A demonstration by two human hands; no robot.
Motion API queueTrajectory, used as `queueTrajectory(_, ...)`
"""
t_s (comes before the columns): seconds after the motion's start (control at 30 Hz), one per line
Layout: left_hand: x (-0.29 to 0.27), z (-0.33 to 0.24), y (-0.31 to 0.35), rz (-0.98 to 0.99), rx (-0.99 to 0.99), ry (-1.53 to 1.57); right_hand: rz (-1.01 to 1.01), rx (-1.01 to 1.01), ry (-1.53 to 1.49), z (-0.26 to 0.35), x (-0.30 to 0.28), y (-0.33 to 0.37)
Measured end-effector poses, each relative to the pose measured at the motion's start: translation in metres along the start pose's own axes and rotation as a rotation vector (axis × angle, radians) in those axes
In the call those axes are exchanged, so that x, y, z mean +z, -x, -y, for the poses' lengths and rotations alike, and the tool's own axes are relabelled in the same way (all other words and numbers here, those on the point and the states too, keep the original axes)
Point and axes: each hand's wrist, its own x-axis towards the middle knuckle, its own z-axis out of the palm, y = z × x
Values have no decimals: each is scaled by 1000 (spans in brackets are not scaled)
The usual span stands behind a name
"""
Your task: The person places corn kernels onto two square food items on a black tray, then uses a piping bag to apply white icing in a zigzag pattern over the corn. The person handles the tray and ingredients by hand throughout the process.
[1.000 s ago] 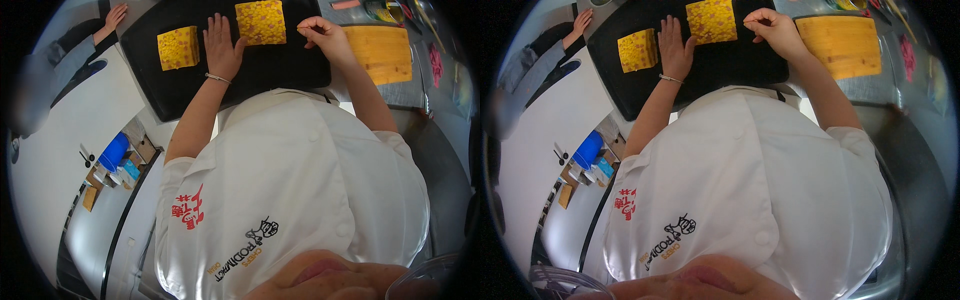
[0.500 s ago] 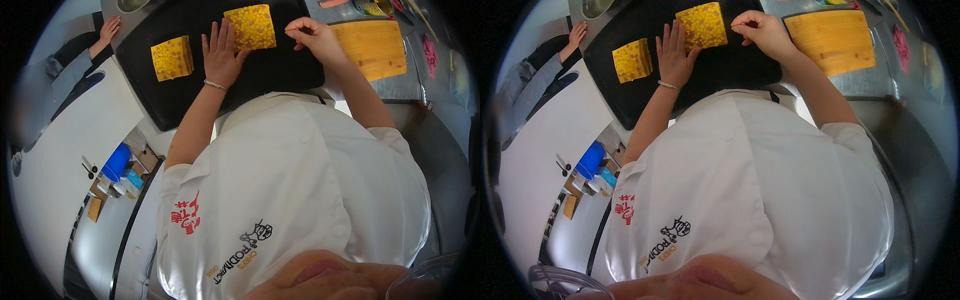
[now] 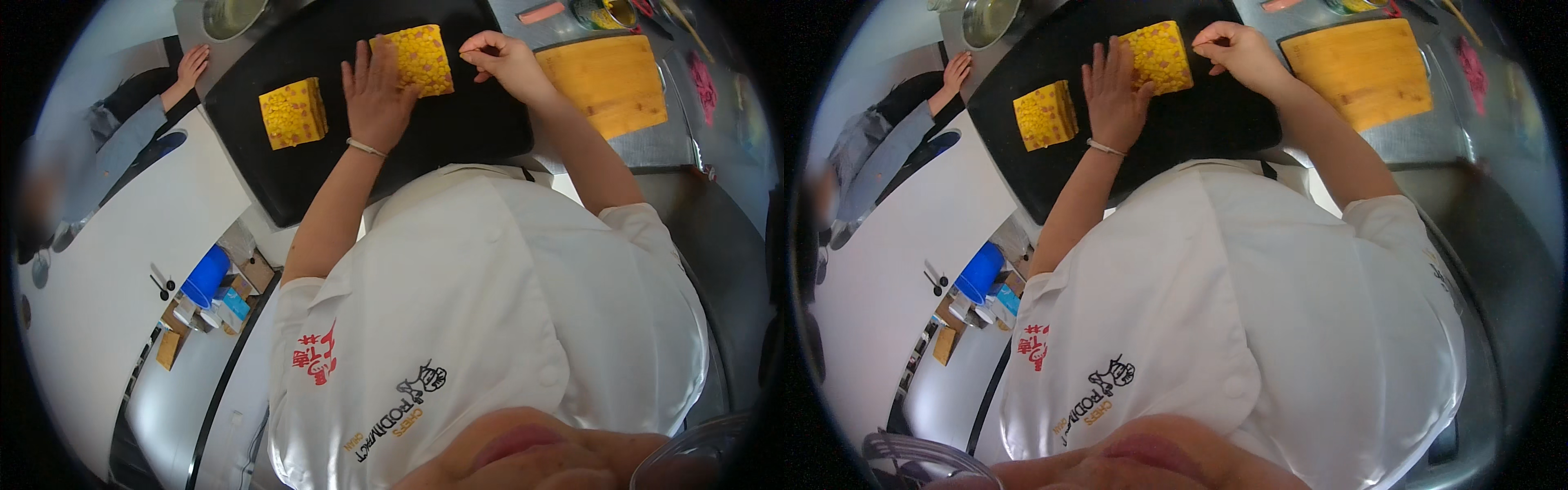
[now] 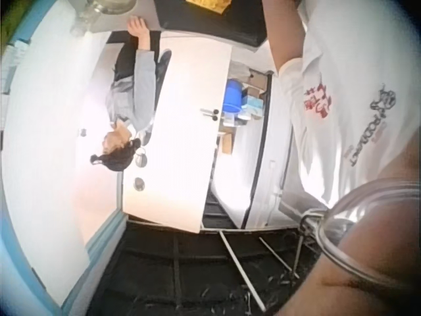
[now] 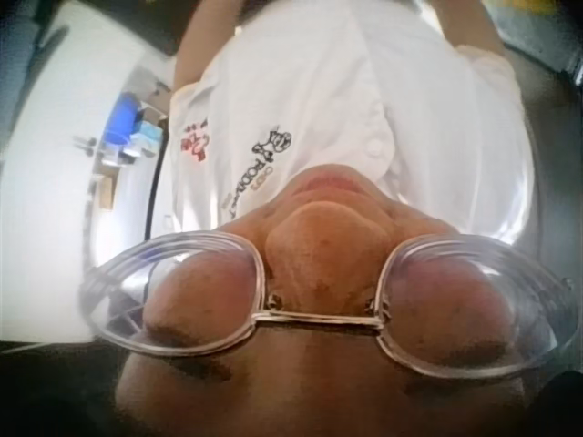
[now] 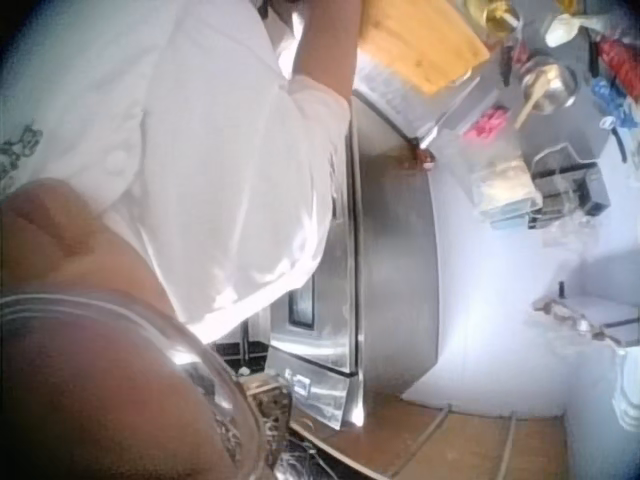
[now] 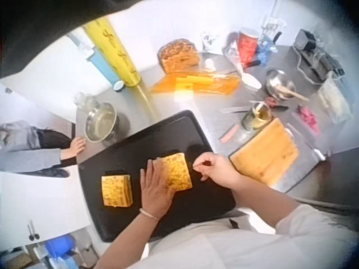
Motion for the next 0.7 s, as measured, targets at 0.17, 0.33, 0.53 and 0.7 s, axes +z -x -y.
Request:
queueTrajectory(0.17, 1, -20, -27, -24, 167, -121, -12, -46, -53, -2, -1, -1)
queueTrajectory(0.33, 2, -23, -33, 11, 181, -218, 5, 29, -40, -9, -7, 8)
queueTrajectory(0.53, 6, -18, -29, -33, 226, -184, -9, 64, -31, -18, -8, 14)
queueTrajectory(0.7, 3, -21, -31, -39, 179, -134, -5, 64, -60, -5, -10, 15)
